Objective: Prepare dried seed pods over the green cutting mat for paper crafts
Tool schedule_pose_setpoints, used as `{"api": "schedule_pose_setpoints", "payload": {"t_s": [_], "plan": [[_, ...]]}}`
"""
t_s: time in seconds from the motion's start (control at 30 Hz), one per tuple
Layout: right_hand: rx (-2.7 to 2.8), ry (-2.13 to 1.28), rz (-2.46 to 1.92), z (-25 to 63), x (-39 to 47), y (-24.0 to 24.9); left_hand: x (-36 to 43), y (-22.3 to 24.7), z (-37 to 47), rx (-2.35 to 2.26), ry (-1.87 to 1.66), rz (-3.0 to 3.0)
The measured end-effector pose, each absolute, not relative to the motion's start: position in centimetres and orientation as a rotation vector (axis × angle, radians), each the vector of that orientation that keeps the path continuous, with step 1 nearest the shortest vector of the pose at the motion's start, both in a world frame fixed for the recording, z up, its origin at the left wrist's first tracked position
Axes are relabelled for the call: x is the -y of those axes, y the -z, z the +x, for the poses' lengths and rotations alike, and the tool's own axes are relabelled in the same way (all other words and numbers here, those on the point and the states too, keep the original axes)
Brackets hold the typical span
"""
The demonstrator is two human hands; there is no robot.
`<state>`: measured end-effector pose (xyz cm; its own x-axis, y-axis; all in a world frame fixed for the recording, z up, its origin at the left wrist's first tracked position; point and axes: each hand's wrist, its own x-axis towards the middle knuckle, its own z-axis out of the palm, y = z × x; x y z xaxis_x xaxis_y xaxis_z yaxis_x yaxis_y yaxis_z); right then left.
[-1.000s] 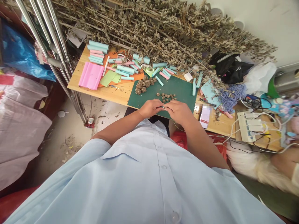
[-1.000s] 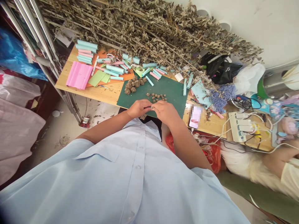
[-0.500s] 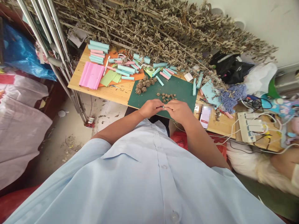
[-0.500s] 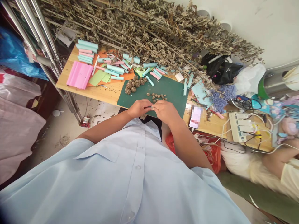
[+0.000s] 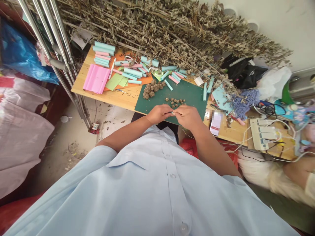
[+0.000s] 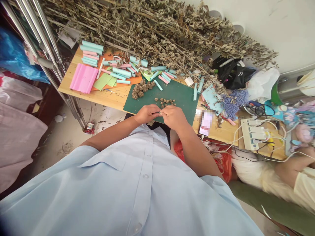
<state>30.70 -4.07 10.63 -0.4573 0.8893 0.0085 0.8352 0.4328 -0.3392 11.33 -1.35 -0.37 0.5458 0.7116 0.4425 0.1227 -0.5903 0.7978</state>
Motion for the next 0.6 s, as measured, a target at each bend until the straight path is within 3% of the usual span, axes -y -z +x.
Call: {"api": "schedule_pose_setpoints", "payload": {"t_s": [0.6], "plan": [[2.519,-0.468,-1.472,31.19,4.06,-10.90,1.27,0.30,11.31,-0.663,-1.012,2.027]]}}
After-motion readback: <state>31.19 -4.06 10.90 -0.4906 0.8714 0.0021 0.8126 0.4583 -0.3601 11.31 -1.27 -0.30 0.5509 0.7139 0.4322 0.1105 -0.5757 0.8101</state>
